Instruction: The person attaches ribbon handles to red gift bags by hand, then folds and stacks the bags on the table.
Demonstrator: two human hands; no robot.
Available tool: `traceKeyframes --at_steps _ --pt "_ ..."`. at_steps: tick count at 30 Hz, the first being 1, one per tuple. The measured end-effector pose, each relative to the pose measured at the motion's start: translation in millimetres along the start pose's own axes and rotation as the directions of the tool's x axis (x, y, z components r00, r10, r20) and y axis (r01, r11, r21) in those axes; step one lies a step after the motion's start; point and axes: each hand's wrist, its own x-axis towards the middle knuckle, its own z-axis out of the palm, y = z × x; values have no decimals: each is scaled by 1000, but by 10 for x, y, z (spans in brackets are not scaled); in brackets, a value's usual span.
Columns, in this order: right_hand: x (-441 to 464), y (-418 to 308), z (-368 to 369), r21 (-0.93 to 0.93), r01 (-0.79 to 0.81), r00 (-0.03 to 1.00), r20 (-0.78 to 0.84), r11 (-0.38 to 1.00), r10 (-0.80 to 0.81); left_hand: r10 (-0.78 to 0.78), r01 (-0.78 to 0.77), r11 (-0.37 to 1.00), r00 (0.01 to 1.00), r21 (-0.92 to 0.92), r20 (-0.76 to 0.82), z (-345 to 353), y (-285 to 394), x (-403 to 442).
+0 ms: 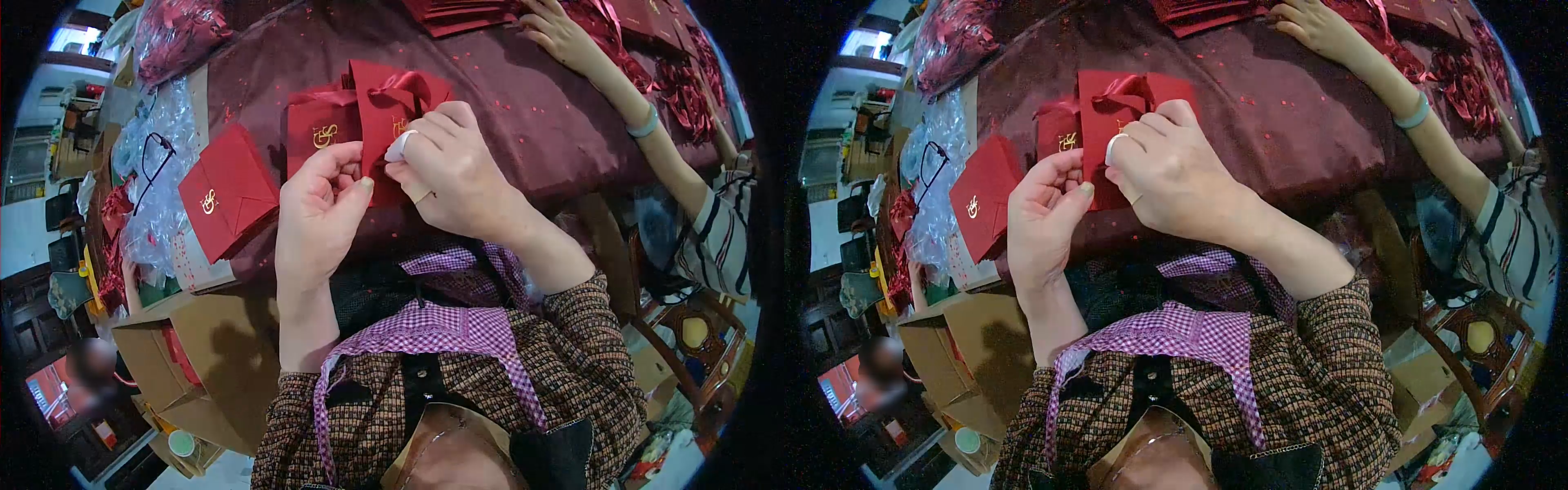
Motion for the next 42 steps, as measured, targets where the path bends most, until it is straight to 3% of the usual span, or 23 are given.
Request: traceKeyframes --at_steps 4,5,7,9,11,13,15,17,22,27,29,32,37,42 --pt "62 -39 11 -98 79 997 -3 992 -80 62 -57 992 997 116 -45 42 -32 -4" --pt "74 -57 1 -141 109 994 43 984 -104 65 -59 991 997 116 -42 39 -43 -7" --pt "128 -85 -52 -194 160 981 140 968 -134 130 -114 953 991 282 -39 53 -85 7" --pt "209 -105 -120 -217 191 959 251 957 -134 178 -160 946 983 283 -39 81 -103 12" --pt "256 -23 -209 -53 134 960 253 989 -117 140 -133 950 990 281 -3 83 28 -24" --pt "297 11 -316 62 34 957 286 998 -51 89 -88 982 996 164 2 65 84 -53" --pt "275 35 -362 109 -7 954 300 994 -26 180 -192 959 981 208 74 13 109 -19" --pt "231 35 -328 118 15 979 202 993 -39 288 -314 894 949 320 126 17 119 8" --pt "131 -6 -240 70 64 995 73 995 -69 380 -420 817 907 394 179 13 41 50" --pt "81 -12 -255 63 123 990 68 990 -127 350 -387 806 922 449 167 26 92 32" --pt "55 17 -282 188 97 988 102 977 -118 354 -393 804 919 447 172 20 95 40" --pt "79 11 -407 213 9 986 161 977 -44 328 -378 810 926 448 188 18 102 30" --pt "148 -4 -522 237 8 976 210 971 -60 316 -402 793 914 458 255 19 137 20" --pt "183 -31 -452 197 133 974 156 971 -165 322 -406 794 912 453 254 90 139 -18"
